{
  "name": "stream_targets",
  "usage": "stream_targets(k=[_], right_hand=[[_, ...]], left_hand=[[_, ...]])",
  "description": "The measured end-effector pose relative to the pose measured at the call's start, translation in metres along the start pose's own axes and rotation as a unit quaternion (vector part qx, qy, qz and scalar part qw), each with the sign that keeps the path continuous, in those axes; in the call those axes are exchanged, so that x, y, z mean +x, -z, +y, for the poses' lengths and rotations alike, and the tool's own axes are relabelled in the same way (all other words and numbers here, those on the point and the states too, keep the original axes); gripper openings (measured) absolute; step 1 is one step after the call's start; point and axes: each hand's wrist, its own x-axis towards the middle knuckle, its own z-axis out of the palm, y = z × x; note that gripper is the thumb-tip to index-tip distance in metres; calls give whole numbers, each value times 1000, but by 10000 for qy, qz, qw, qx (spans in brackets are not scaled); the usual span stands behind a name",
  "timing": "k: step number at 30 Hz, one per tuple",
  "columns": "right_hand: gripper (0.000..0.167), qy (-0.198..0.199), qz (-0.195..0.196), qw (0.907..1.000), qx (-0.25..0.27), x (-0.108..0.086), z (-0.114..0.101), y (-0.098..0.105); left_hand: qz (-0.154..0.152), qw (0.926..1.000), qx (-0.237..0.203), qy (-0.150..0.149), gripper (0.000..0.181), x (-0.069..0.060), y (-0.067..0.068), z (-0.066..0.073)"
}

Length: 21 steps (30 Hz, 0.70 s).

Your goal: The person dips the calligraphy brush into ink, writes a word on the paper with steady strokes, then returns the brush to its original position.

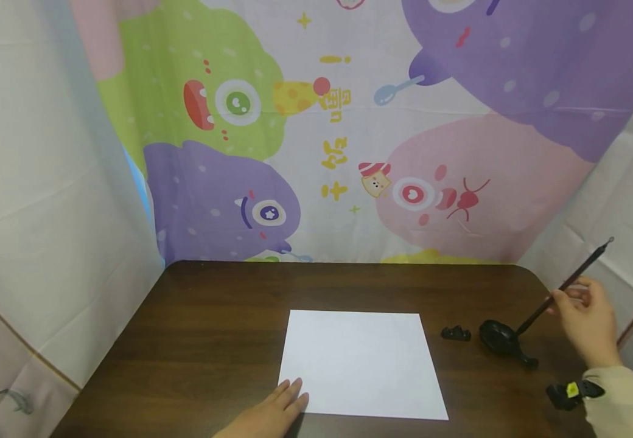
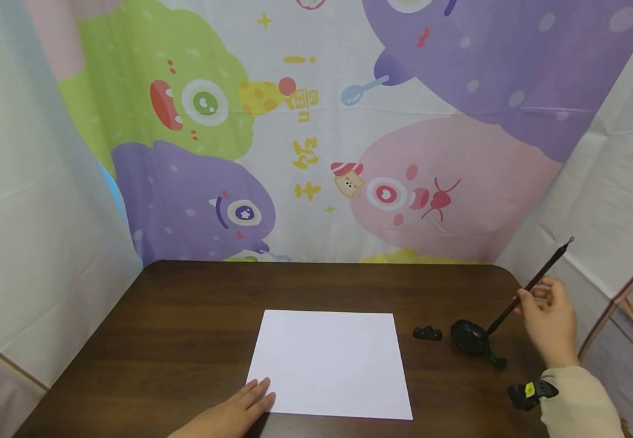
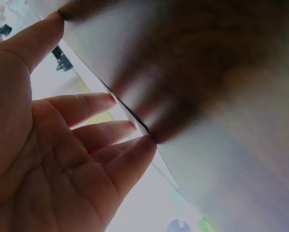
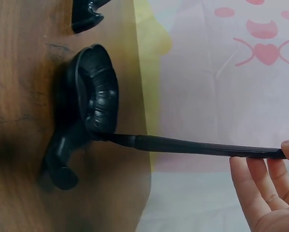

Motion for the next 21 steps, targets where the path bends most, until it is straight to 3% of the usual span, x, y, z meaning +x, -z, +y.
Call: stream_targets(k=[13, 21], right_hand=[[38, 127, 82, 9999, -28, 5, -14, 7], [36, -235, 219, 9948, 968, 3, -25, 0]], left_hand=[[-119, 9999, -64, 84, 83, 1, 2, 1], [-93, 9999, -45, 52, 82, 1, 1, 1]])
